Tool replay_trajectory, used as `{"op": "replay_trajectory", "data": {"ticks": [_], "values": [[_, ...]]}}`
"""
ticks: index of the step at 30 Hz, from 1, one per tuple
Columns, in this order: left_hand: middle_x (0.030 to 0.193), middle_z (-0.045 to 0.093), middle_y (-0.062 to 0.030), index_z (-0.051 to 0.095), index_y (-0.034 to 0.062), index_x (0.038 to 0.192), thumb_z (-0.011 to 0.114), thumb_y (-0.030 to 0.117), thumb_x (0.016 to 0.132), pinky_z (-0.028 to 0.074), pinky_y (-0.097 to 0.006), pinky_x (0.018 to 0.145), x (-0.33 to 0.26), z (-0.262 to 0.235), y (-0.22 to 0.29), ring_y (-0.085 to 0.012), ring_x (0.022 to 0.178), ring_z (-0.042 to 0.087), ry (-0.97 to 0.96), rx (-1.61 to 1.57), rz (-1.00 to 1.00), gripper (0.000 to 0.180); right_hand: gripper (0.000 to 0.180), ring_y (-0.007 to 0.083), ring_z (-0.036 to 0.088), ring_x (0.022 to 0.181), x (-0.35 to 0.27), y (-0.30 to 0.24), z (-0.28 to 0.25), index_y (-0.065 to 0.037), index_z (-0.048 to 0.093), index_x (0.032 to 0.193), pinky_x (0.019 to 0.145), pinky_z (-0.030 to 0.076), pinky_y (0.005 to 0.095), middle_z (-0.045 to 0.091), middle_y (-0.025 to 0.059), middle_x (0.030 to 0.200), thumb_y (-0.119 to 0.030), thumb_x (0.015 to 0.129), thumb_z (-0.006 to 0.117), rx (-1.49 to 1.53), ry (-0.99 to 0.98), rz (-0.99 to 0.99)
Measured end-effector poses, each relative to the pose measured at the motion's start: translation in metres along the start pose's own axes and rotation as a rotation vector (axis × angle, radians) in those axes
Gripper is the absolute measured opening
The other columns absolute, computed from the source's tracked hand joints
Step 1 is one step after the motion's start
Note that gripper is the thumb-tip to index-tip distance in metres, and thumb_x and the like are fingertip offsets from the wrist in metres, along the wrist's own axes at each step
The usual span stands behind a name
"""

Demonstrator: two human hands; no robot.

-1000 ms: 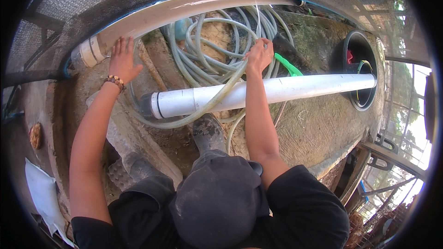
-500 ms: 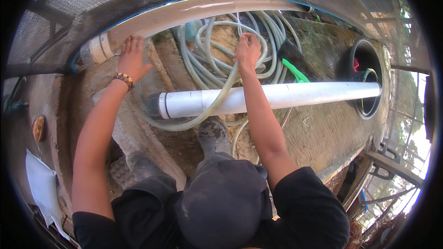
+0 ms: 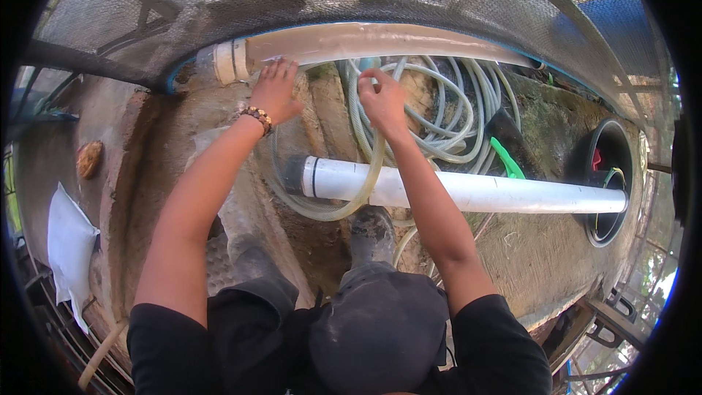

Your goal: The person carries two long white PVC pipes through a chicken coop and then connects them to a coiled hose system. The person aligns the pipes with existing tubing and secures them using a rubber band.

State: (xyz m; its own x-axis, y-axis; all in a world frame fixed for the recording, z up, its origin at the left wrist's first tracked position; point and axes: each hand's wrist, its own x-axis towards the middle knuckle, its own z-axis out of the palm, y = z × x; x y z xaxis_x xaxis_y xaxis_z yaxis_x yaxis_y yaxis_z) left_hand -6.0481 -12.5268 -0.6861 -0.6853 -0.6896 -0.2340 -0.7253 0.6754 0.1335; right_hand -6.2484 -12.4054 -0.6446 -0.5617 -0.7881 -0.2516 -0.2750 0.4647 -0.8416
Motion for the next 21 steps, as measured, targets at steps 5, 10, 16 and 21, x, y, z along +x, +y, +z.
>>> {"op": "replay_trajectory", "data": {"ticks": [5, 10, 16, 21], "values": [[0.14, 0.041, -0.0194, 0.037, 0.0039, 0.141, 0.07, 0.025, 0.073, 0.034, -0.044, 0.109, -0.002, -0.003, -0.004, -0.0357, 0.131, 0.04, 0.141, -0.092, 0.059, 0.078, 0.026, 0.0367, 0.066, 0.077, 0.001, -0.022, 0.027, -0.005, 0.068, 0.102, 0.076, 0.05, 0.0422, 0.068, 0.0219, 0.082, -0.022, 0.087, 0.055, -0.042, -0.153, -0.21], [0.116, 0.053, -0.0161, 0.052, 0.0044, 0.125, 0.072, 0.024, 0.071, 0.045, -0.042, 0.098, -0.003, -0.022, -0.006, -0.0335, 0.113, 0.053, 0.158, 0.052, 0.008, 0.061, 0.025, 0.0388, 0.065, 0.081, -0.001, -0.041, 0.038, -0.005, 0.067, 0.101, 0.078, 0.049, 0.0431, 0.067, 0.0234, 0.087, -0.021, 0.085, 0.057, -0.066, -0.276, -0.282], [0.111, 0.063, -0.0174, 0.061, 0.0049, 0.116, 0.073, 0.034, 0.073, 0.044, -0.042, 0.101, 0.017, -0.048, 0.004, -0.0341, 0.107, 0.06, -0.154, 0.497, -0.112, 0.053, 0.023, 0.0374, 0.065, 0.079, 0.002, -0.047, 0.041, -0.005, 0.066, 0.1, 0.077, 0.049, 0.0426, 0.067, 0.0216, 0.085, -0.021, 0.085, 0.058, -0.091, -0.385, -0.237], [0.113, 0.064, -0.0223, 0.06, 0.004, 0.12, 0.068, 0.03, 0.079, 0.046, -0.043, 0.098, 0.043, -0.03, -0.021, -0.0396, 0.104, 0.061, -0.022, -0.168, 0.072, 0.05, 0.023, 0.0347, 0.063, 0.072, 0.001, -0.041, 0.044, -0.005, 0.066, 0.1, 0.072, 0.048, 0.0419, 0.064, 0.0217, 0.078, -0.02, 0.085, 0.058, 0.03, -0.305, -0.324]]}}
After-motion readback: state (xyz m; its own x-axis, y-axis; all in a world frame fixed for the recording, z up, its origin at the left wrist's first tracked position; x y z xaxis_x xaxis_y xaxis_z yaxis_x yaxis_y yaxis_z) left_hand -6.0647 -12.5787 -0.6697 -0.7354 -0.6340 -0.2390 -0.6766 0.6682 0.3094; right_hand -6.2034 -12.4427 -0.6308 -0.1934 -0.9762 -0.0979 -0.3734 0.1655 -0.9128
